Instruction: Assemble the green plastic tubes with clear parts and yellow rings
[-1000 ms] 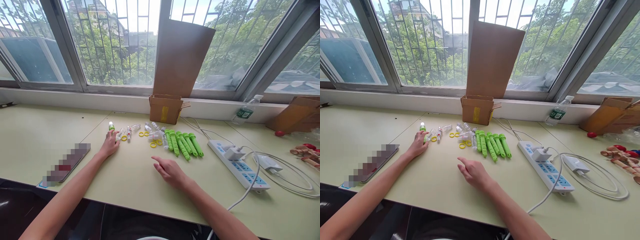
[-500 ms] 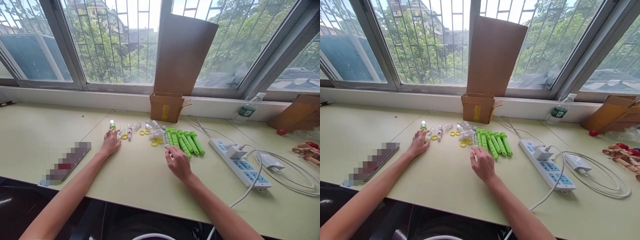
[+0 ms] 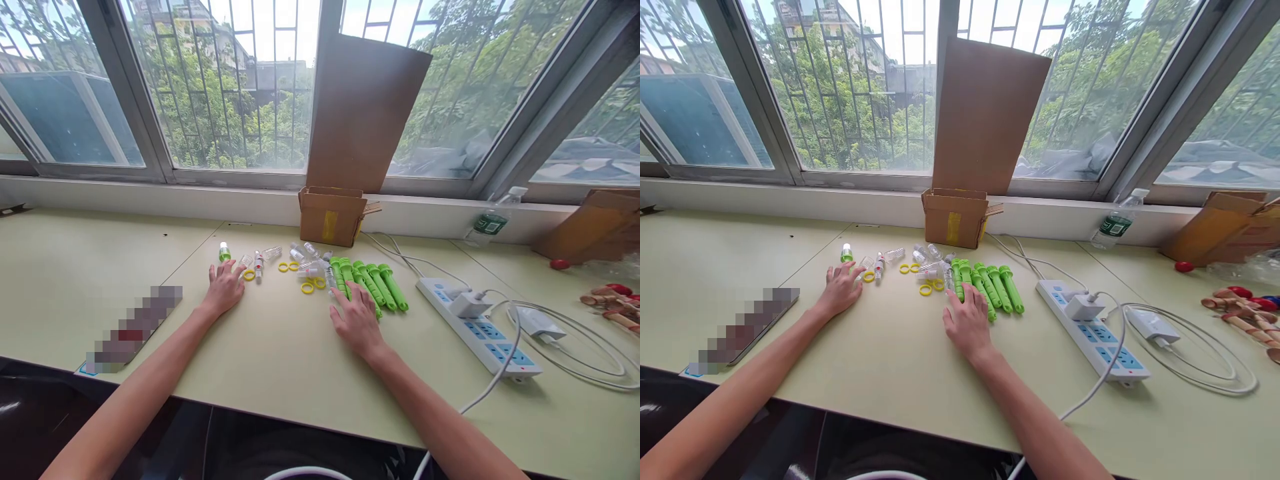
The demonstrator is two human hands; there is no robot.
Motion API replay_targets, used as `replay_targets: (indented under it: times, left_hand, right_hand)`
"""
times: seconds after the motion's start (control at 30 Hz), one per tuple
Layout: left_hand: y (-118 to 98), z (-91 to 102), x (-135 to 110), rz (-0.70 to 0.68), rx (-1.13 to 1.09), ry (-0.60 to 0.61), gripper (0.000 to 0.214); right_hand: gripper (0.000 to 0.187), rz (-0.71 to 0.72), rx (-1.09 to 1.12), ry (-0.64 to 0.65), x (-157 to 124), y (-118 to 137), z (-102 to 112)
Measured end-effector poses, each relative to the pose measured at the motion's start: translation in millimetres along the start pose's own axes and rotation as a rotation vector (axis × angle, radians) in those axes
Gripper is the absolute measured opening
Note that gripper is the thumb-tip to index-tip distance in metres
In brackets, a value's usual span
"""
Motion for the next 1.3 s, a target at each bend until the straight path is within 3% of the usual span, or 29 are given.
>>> replay_targets:
  times: [0.37, 0.83, 1.3]
  left_hand:
    - [-3, 0.5, 0, -0.032, -0.029, -0.005, 0.027]
    - [-8, 6.1, -1, -0.055, -0.013, -0.059, 0.025]
    - [-10, 19.5, 0, -0.028, 0.011, -0.188, 0.024]
  right_hand:
    - [0.051, 0.033, -0.044, 0.209, -2, 4, -13]
    - [0.05, -0.003, -0.017, 0.18, -1, 2, -12]
    - [0.049, -0.016, -0.022, 0.174, -2, 2, -11]
Point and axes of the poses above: each hand's wrist, its own x-axis towards the middle knuckle, its own z-axis out of the back of the hand, y = z × x, the point moved 5 cm from there along x, towards the middle knuckle, and after that the axes turned 6 degrees about x, right-handed, at the moved point
